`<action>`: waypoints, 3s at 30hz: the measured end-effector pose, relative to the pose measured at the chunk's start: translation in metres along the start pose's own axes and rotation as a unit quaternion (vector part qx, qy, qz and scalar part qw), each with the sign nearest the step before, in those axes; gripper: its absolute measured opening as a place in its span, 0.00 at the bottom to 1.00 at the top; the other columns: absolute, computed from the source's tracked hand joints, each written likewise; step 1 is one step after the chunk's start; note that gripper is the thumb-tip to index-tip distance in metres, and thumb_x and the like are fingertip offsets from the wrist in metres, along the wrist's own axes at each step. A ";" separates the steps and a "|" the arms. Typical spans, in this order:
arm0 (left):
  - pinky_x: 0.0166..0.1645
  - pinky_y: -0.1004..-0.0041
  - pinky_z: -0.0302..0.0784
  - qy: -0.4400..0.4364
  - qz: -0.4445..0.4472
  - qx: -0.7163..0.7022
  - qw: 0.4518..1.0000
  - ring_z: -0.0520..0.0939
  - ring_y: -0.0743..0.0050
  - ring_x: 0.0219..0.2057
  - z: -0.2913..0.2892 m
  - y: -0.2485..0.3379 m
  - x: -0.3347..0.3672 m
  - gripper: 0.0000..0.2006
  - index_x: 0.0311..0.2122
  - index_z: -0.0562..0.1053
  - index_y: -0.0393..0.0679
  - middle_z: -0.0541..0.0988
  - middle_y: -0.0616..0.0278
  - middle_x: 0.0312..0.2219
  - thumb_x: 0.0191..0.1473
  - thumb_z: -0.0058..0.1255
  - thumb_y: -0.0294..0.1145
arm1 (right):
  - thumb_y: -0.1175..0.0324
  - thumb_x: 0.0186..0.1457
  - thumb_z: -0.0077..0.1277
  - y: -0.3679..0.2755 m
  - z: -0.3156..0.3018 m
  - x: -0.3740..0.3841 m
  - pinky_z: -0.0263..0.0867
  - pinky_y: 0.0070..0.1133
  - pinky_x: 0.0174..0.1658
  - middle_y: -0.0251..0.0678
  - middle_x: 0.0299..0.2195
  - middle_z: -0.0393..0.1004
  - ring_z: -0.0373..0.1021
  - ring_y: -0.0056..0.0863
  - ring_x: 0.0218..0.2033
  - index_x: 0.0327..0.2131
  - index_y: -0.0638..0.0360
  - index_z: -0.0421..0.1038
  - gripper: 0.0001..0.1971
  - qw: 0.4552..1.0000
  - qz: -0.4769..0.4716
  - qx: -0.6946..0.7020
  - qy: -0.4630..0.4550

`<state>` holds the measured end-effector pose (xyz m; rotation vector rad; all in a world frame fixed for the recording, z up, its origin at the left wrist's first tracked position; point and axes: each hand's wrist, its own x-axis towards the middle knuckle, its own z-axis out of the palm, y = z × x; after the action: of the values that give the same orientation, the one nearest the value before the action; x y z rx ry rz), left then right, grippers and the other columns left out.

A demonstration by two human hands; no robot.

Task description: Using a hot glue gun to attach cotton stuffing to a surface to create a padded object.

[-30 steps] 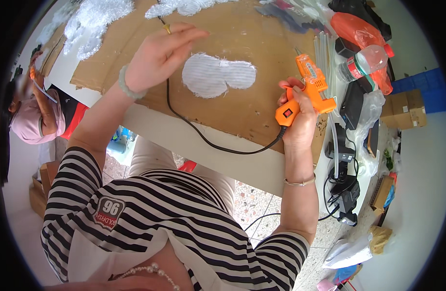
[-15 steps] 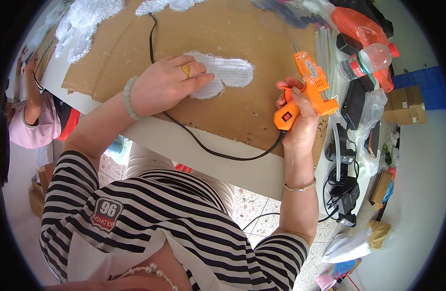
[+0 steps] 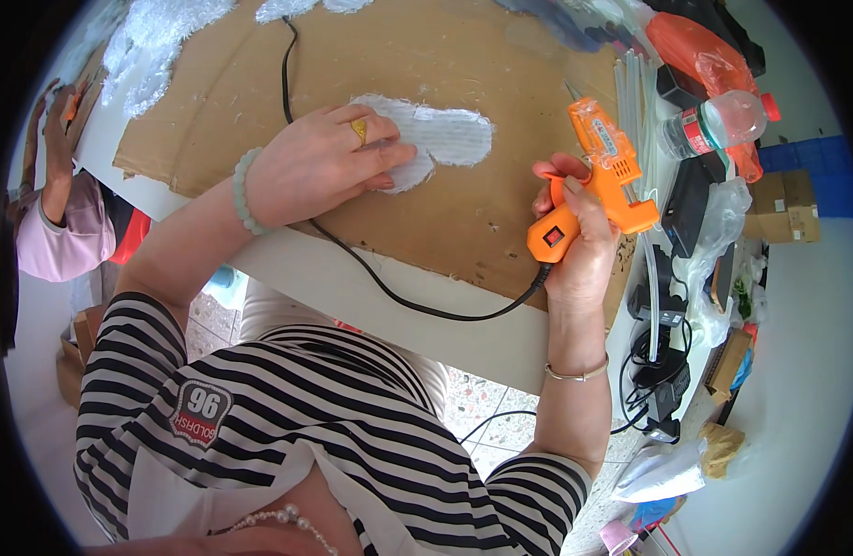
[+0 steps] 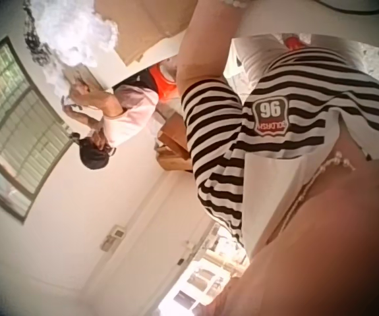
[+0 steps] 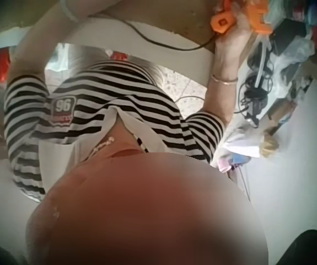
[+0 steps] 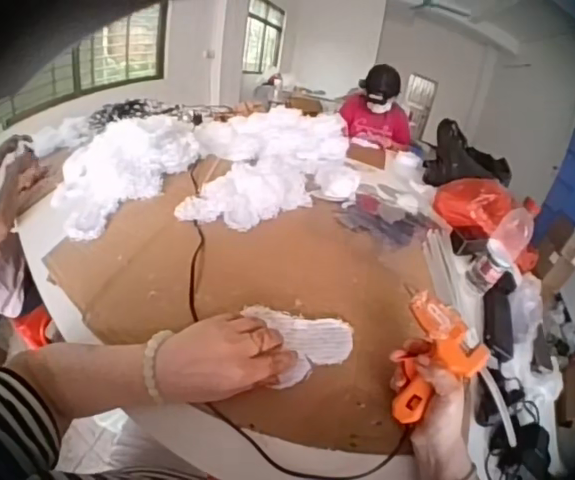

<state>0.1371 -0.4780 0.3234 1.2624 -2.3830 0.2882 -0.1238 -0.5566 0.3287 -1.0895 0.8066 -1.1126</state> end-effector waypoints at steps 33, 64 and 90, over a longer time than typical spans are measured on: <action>0.37 0.69 0.71 0.030 0.018 -0.039 0.999 0.74 0.69 0.35 0.005 -0.008 -0.003 0.09 0.29 0.75 0.45 0.74 0.64 0.28 0.43 0.54 0.37 | 0.70 0.50 0.42 -0.014 0.060 0.001 0.68 0.29 0.44 0.42 0.42 0.69 0.69 0.30 0.42 0.47 0.66 0.64 0.19 0.995 0.035 -0.051 -0.073; 0.31 0.79 0.70 0.199 -0.308 -0.374 0.852 0.76 0.80 0.25 -0.007 -0.061 -0.011 0.08 0.35 0.76 0.40 0.76 0.64 0.21 0.51 0.48 0.27 | 0.74 0.49 0.40 0.017 0.062 0.014 0.62 0.35 0.54 0.49 0.42 0.68 0.66 0.39 0.47 0.45 0.74 0.63 0.19 0.994 0.030 -0.013 -0.102; 0.30 0.78 0.70 0.189 -0.304 -0.308 0.882 0.72 0.79 0.22 -0.007 -0.050 -0.010 0.05 0.30 0.73 0.39 0.75 0.63 0.21 0.47 0.49 0.27 | 0.74 0.51 0.43 0.006 0.049 0.022 0.66 0.24 0.41 0.43 0.40 0.72 0.70 0.29 0.40 0.43 0.67 0.67 0.15 0.999 -0.006 -0.003 -0.047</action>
<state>0.1851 -0.4959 0.3245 1.3813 -1.4621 -0.3638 -0.0705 -0.5645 0.3374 -1.1447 0.7316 -1.0605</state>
